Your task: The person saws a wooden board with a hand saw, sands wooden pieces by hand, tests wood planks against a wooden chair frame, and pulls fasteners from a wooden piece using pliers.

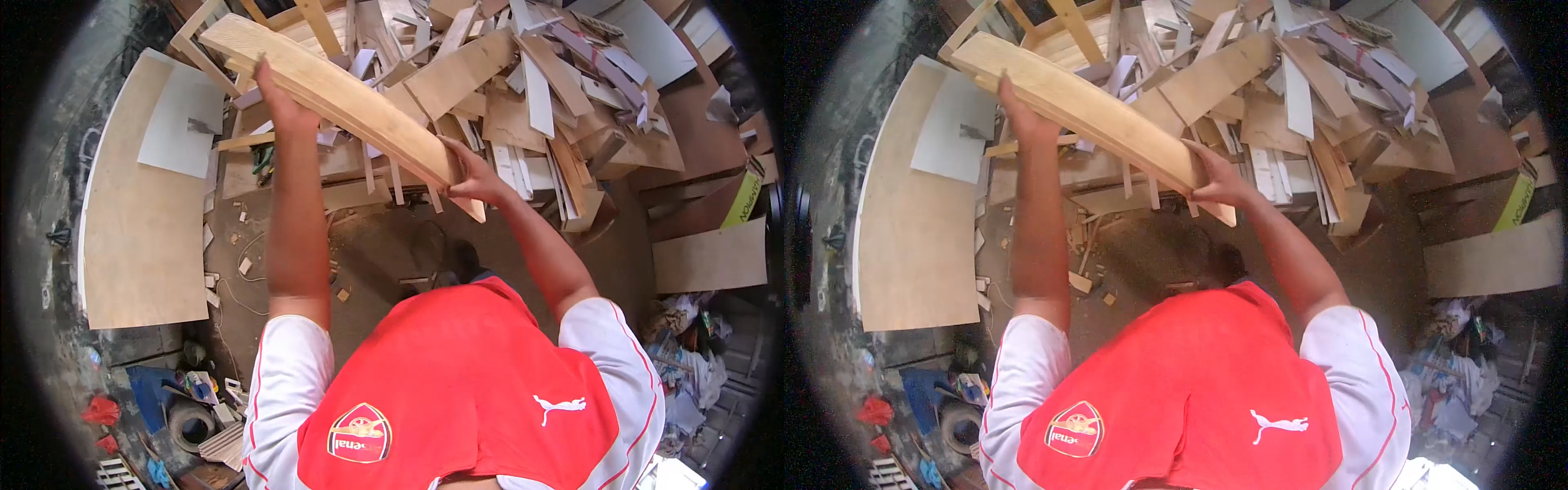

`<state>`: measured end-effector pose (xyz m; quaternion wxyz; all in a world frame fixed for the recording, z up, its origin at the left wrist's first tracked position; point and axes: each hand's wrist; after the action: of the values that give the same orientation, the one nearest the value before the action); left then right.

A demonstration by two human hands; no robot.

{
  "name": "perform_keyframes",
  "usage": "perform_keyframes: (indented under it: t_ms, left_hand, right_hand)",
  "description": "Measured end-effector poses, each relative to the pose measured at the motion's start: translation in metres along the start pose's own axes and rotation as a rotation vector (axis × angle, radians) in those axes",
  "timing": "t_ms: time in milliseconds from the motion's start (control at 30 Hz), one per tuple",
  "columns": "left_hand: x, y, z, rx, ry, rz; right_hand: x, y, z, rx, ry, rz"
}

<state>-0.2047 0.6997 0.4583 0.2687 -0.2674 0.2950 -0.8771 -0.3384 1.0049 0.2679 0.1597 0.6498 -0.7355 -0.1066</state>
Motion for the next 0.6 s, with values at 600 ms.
perform_keyframes:
  t_ms: [600]
  left_hand:
    - [-0.001, 0.031, -0.021, -0.122, 0.003, -0.067]
  right_hand:
    - [-0.005, -0.015, -0.006, 0.014, -0.015, 0.034]
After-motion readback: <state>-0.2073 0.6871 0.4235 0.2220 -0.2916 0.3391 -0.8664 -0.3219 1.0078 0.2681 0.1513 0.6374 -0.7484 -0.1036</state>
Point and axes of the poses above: each hand's wrist, its own x-axis towards the middle knuckle, its own y-axis out of the back of the hand, z = x × y, and after that the axes turned 15 degrees about -z, right-handed
